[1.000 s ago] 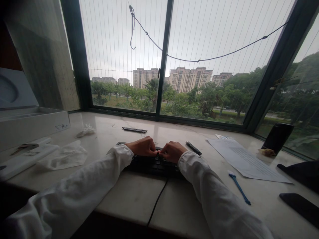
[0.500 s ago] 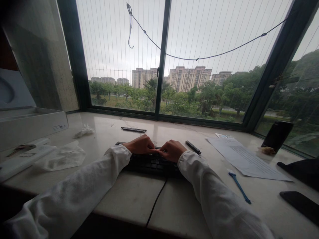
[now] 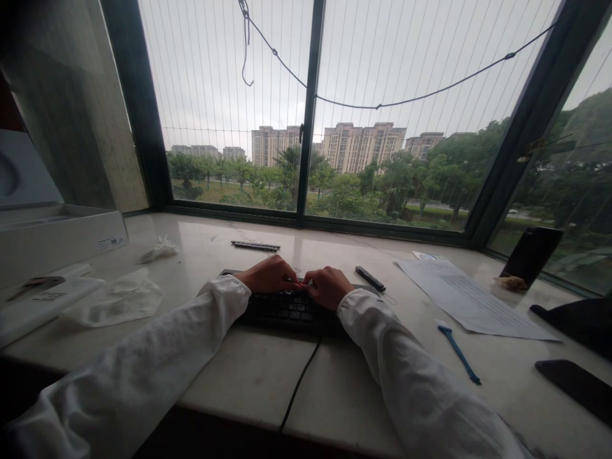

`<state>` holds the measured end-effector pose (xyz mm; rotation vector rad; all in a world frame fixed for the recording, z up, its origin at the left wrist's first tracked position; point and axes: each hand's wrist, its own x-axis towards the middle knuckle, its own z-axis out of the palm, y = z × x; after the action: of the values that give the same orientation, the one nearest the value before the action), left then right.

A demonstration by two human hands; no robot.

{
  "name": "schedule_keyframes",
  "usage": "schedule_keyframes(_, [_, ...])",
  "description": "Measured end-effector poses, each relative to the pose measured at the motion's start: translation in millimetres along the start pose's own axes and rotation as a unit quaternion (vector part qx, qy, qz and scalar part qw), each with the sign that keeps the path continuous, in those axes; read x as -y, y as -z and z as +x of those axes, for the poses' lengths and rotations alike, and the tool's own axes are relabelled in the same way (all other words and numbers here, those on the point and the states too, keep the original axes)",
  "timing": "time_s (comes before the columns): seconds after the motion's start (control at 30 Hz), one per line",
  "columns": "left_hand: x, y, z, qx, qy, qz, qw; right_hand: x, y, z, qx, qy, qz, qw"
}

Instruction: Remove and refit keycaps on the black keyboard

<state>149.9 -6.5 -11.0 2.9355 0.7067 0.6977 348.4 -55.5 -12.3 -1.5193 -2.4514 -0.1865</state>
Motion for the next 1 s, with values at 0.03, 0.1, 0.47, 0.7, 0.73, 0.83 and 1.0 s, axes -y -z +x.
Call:
schedule_keyframes(0.03, [0.4, -0.2, 0.0, -0.001, -0.003, 0.002, 1.000, -0.3, -0.2, 0.2, 0.000, -0.006, 0.010, 1.000])
schedule_keyframes(0.1, [1.3, -0.6, -0.1, 0.000, -0.008, 0.006, 1.000, -0.8, 0.0, 0.3, 0.000, -0.011, 0.023, 1.000])
schedule_keyframes(0.47, [2.5, 0.0, -1.4, 0.007, -0.033, 0.038, 0.999, -1.8, 1.1, 0.8, 0.007, -0.016, 0.032, 0.999])
schedule_keyframes(0.7, [8.3, -1.7, -2.6, 0.027, -0.028, 0.055, 0.998, -2.8, 0.2, 0.0, -0.010, 0.004, 0.016, 1.000])
schedule_keyframes(0.73, [7.9, -1.0, -2.7, 0.031, -0.028, 0.059, 0.997, -3.3, -0.1, 0.1, -0.013, 0.005, 0.015, 1.000])
schedule_keyframes(0.83, [5.4, 1.3, -2.6, 0.038, -0.034, 0.072, 0.996, -4.8, -1.0, 0.7, -0.022, 0.001, 0.018, 1.000])
schedule_keyframes(1.0, [3.2, 1.9, -2.5, 0.033, -0.040, 0.066, 0.996, -6.3, -2.3, 1.5, -0.026, -0.012, 0.054, 0.998])
